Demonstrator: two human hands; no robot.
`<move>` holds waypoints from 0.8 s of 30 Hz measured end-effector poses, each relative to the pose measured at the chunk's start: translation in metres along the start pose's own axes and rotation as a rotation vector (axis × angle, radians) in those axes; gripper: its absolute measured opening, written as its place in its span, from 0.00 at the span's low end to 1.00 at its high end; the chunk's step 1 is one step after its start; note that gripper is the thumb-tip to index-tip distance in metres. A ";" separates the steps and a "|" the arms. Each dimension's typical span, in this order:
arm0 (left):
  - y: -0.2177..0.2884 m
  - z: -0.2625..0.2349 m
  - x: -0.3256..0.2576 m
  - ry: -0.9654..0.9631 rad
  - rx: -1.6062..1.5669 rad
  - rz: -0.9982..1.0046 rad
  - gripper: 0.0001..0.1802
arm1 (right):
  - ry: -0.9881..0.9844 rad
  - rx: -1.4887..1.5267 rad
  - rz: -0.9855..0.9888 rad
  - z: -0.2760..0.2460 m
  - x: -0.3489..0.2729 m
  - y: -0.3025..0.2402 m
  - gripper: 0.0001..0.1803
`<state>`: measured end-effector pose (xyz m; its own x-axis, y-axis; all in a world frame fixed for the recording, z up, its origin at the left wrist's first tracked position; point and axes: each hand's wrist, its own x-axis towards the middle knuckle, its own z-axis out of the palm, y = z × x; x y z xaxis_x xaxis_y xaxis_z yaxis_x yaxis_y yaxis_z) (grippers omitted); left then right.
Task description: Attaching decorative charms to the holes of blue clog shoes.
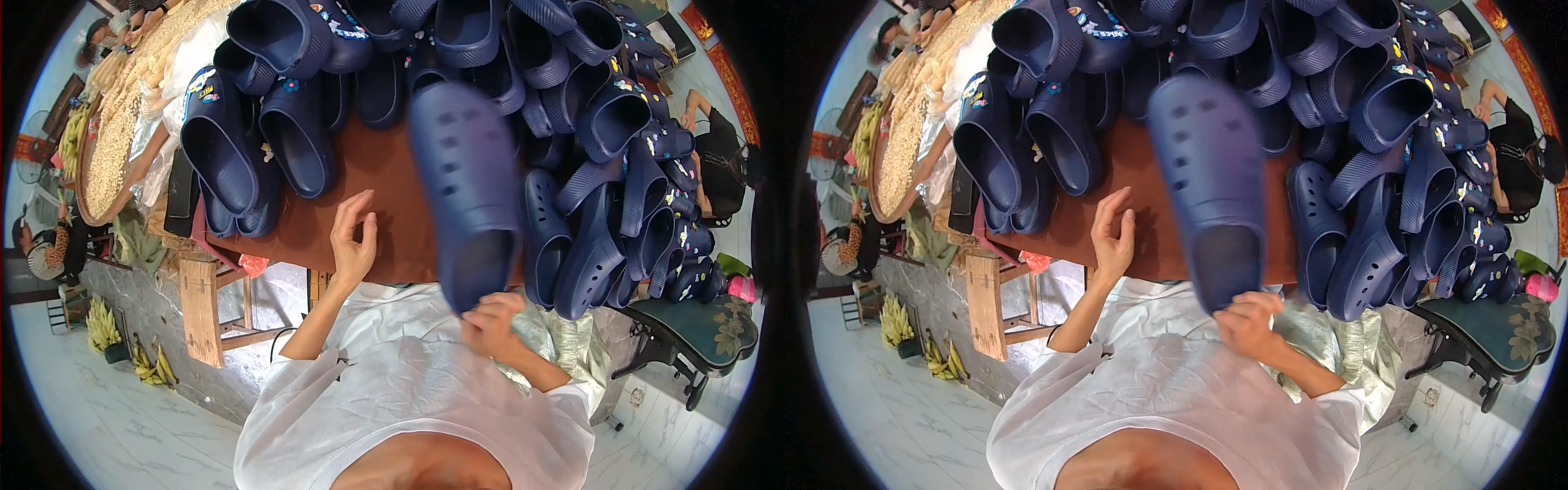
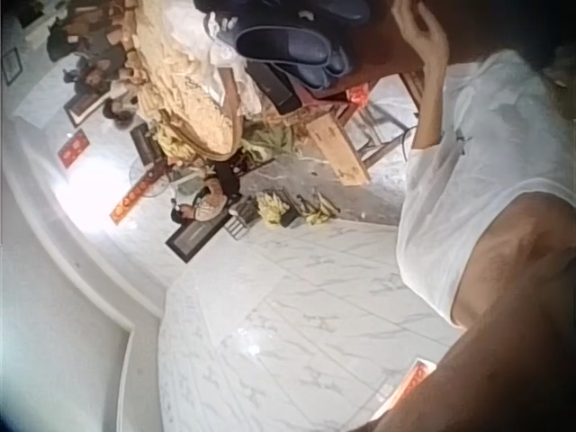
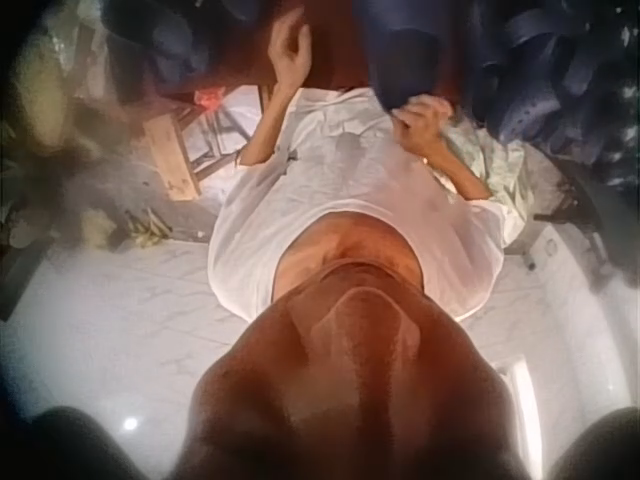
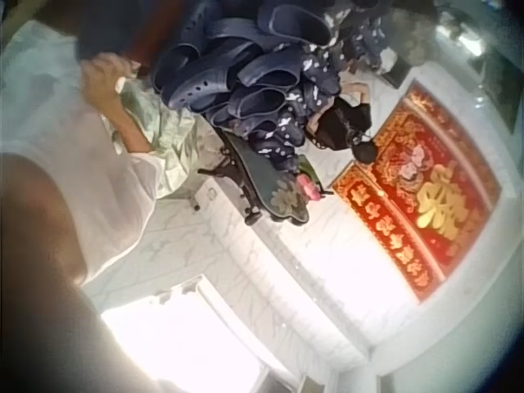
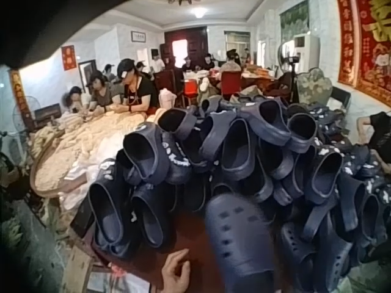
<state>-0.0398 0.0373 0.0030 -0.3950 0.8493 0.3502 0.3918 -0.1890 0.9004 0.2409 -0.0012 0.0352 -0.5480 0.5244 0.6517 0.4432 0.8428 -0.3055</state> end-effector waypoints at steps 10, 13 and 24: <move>-0.010 -0.016 -0.018 0.075 -0.125 -0.158 0.25 | -0.119 0.253 0.041 0.078 -0.016 -0.022 0.13; -0.008 -0.018 -0.012 0.034 -0.141 -0.080 0.26 | -0.145 0.276 0.006 0.088 -0.013 -0.025 0.11; -0.005 -0.024 -0.003 -0.087 0.071 0.013 0.26 | -0.072 0.345 0.269 0.083 0.038 0.016 0.10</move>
<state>-0.0601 0.0238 0.0035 -0.3166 0.8873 0.3352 0.4557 -0.1676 0.8742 0.1684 0.0418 -0.0025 -0.4989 0.7277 0.4707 0.3213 0.6597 -0.6794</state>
